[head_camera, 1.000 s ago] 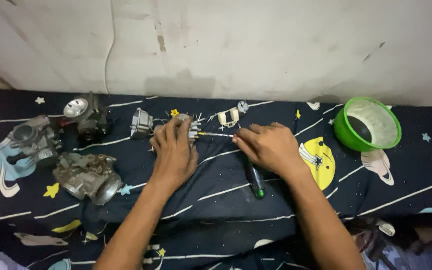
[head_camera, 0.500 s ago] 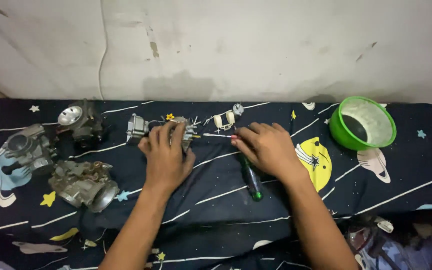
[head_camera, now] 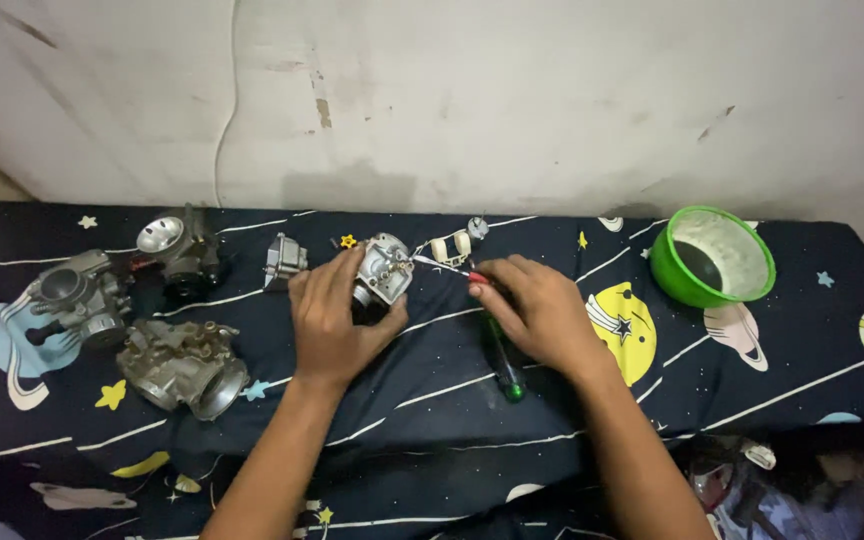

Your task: Disassembling and reassembling a motorcycle carburetor using a screwdriver and pliers

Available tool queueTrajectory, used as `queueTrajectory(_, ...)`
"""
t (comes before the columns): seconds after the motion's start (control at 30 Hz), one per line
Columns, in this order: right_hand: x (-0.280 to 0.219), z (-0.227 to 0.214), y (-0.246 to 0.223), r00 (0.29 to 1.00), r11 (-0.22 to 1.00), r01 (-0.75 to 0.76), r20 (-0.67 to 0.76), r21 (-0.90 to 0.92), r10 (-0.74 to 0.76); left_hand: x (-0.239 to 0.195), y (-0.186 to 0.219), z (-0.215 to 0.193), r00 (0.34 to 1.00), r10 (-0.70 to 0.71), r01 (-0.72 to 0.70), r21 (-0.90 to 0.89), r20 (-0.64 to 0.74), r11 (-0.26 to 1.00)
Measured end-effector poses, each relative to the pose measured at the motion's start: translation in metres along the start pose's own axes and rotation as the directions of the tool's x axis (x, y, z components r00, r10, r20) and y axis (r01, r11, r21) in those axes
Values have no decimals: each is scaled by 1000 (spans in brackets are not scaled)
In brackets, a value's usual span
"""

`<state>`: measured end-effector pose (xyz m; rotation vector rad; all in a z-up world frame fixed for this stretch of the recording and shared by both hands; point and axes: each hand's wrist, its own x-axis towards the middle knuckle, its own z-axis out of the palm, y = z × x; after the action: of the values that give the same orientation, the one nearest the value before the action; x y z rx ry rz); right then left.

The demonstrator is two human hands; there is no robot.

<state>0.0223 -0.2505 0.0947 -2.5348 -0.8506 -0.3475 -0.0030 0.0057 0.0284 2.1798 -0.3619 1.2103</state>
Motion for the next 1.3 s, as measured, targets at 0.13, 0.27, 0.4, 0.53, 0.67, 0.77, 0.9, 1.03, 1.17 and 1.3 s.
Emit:
queueTrajectory(0.13,-6,0,-3,1000,999,-7,-22,52,9,-8,-1,9,995,-83,79,-67,-59,995)
queueTrajectory(0.27,-9,-7,-14,995,995,-83,57,57,80,-10,6,9,949,-311,316,-190,56,930)
queueTrajectory(0.4,-12,-12,-20,978,980,-189,97,61,183,-5,9,3,896,-416,442,-228,155,868)
queueTrajectory(0.53,-13,-8,-13,977,978,-203,76,46,199,-2,10,3,864,-452,493,-192,220,849)
queueTrajectory(0.67,-13,-4,-12,930,935,-353,95,-36,355,-5,7,4,928,-317,352,-181,194,918)
queueTrajectory(0.77,-13,-1,-7,898,903,-423,101,-76,429,-4,6,4,934,-302,337,-180,193,924)
queueTrajectory(0.9,-13,3,-4,831,846,-526,155,-92,534,-2,8,3,931,-304,341,-185,204,922)
queueTrajectory(1.03,-10,-5,-13,789,815,-565,206,-126,579,-3,9,3,931,-300,337,-172,206,926)
queueTrajectory(1.17,-8,3,-1,758,789,-591,221,-167,614,-3,5,3,932,-304,335,-147,198,931)
queueTrajectory(1.3,-8,4,-3,749,790,-570,253,-225,613,-1,10,-2,918,-327,363,-144,224,920)
